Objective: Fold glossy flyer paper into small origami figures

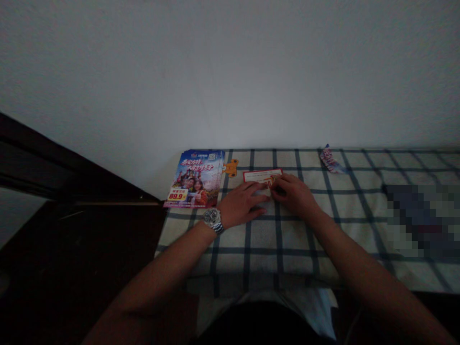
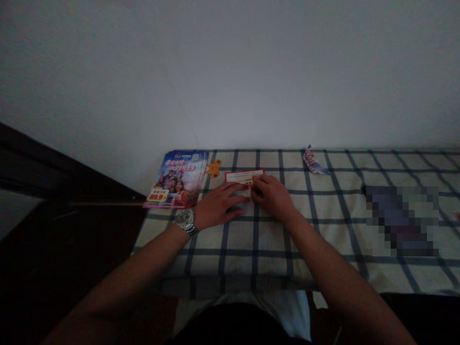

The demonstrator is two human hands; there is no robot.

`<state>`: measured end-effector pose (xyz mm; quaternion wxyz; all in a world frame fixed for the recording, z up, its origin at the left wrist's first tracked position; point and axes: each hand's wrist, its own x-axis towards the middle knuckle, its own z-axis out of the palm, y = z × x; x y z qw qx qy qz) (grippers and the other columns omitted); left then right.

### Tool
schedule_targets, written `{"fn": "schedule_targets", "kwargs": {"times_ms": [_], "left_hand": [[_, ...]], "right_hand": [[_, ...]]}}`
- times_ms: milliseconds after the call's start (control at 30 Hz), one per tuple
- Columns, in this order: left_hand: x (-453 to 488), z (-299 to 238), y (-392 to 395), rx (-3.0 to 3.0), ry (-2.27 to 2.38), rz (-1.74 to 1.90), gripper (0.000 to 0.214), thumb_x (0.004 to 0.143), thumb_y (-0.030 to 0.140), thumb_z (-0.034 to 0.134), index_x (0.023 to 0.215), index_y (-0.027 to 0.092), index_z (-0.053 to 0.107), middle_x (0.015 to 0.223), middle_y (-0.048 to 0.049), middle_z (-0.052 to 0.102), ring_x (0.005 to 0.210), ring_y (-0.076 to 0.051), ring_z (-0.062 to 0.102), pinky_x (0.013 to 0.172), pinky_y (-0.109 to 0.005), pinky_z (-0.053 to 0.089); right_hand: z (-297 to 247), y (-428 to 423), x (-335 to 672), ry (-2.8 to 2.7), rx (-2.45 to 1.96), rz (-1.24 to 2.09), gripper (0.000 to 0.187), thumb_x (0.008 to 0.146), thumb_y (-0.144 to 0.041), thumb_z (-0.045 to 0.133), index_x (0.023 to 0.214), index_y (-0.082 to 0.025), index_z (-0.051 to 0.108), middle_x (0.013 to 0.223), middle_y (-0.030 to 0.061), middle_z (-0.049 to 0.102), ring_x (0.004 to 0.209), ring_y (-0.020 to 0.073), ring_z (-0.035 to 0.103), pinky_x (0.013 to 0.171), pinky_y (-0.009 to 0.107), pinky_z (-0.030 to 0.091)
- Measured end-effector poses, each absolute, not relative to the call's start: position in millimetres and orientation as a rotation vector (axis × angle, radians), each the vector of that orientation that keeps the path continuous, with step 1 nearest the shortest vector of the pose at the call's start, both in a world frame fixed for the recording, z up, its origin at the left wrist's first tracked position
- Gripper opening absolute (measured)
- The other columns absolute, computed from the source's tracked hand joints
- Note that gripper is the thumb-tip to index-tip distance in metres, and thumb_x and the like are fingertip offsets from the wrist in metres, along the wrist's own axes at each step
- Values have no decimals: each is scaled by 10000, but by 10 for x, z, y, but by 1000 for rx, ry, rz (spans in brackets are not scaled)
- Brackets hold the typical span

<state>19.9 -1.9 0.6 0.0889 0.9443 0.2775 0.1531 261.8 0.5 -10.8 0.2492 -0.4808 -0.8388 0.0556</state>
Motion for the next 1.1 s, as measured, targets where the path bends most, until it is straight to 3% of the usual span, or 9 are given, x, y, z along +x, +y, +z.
{"fn": "schedule_targets", "kwargs": {"times_ms": [433,1100], "left_hand": [[210,-1,-33,2832,864,431,378,1003,466,572,1298,242,646,1515,-96,490,1409,-296,431,1179,-479,412],[204,-4,-24,2795,848,452,365,998,481,579,1266,247,662,1495,-84,515,1393,-294,439,1164,-483,420]], "right_hand": [[-169,16,2646,-2308,-1266,136,42,909,-215,650,936,-218,681,1024,86,673,951,257,617,870,384,496],[-173,194,2767,-2076,-1544,27,64,905,-243,640,913,-212,695,960,85,672,916,268,614,822,383,478]]}}
